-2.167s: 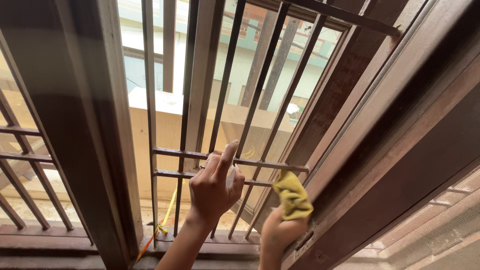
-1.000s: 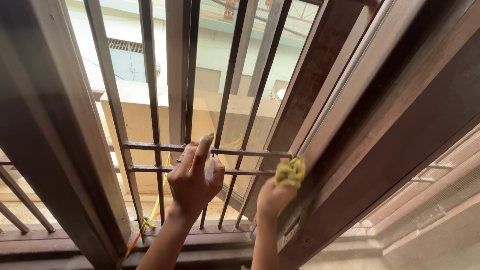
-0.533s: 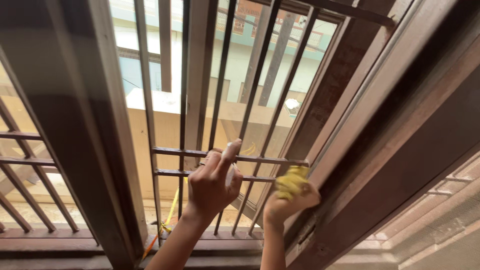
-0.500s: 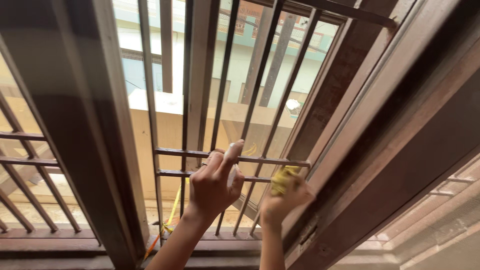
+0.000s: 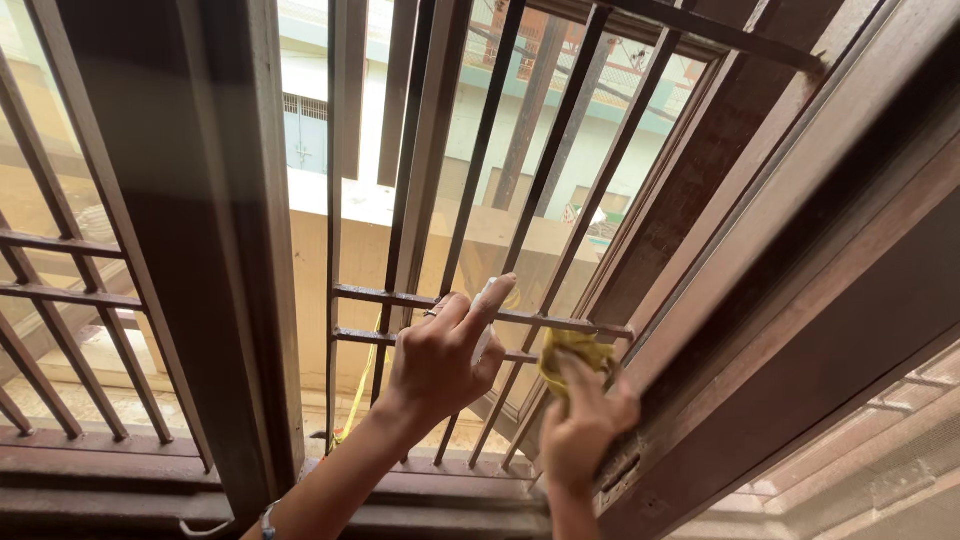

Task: The person cleans a metal window grille by repeatedly spraying a clear liquid from a small bottle and wiping the bars with a yellow cloth. The person works methodically across different sections of the grille, alternating between spraying and wiping motions.

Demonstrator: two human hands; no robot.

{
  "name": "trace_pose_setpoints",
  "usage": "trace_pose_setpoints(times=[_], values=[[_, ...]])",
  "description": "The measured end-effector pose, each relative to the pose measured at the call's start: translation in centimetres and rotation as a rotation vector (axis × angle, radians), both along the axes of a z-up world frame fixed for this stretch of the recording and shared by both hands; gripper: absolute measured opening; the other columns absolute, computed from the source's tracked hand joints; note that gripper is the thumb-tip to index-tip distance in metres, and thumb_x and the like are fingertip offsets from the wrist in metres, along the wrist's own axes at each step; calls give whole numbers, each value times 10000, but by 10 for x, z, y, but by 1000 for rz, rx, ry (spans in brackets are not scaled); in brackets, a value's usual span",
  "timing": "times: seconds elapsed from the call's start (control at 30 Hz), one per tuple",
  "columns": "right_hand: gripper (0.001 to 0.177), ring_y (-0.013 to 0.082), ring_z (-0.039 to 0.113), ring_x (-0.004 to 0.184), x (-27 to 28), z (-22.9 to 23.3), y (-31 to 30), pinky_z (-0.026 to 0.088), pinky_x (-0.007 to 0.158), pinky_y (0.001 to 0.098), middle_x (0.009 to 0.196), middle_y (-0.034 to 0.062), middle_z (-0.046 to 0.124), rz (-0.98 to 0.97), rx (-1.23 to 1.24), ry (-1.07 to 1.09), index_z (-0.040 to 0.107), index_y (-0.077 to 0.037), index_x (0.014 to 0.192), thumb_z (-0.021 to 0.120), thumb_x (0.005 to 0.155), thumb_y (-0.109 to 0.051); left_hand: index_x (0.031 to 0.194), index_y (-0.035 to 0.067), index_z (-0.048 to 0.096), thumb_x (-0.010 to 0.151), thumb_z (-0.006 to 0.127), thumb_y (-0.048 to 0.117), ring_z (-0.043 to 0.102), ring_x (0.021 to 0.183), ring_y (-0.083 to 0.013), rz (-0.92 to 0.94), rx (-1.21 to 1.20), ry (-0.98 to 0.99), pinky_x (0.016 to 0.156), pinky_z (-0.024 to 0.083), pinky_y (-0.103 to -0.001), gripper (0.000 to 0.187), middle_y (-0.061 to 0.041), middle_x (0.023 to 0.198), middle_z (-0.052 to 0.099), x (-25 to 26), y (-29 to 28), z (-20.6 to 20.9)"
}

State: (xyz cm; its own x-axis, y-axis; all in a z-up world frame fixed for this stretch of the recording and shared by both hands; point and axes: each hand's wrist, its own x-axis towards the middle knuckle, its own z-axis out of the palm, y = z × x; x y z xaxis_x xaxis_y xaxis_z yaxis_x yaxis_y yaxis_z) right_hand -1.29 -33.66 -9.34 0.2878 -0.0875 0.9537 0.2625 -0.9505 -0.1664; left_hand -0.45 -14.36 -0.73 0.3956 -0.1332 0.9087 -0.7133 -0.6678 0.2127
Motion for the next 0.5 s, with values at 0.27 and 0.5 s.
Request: trace_pose_setpoints(times=[0.27,0.5], values=[[340,289,531,1205,26,-18,45,447,1123,483,1027,48,698,-11,195,-78,753,-97,1155,681,871,78,1545,177,391,932,646,106,657,612,-131,-97,79,-100,419,542,-224,668,-138,980,746,-2,67,1],[108,280,630,991,46,-31,201,417,996,446,857,50,690,521,-48,-65,717,-80,968,729,860,-76,1532,132,423,938,652,137,536,500,-64,-191,284,-124,391,491,-173,637,-86,904,721,8,149,30]])
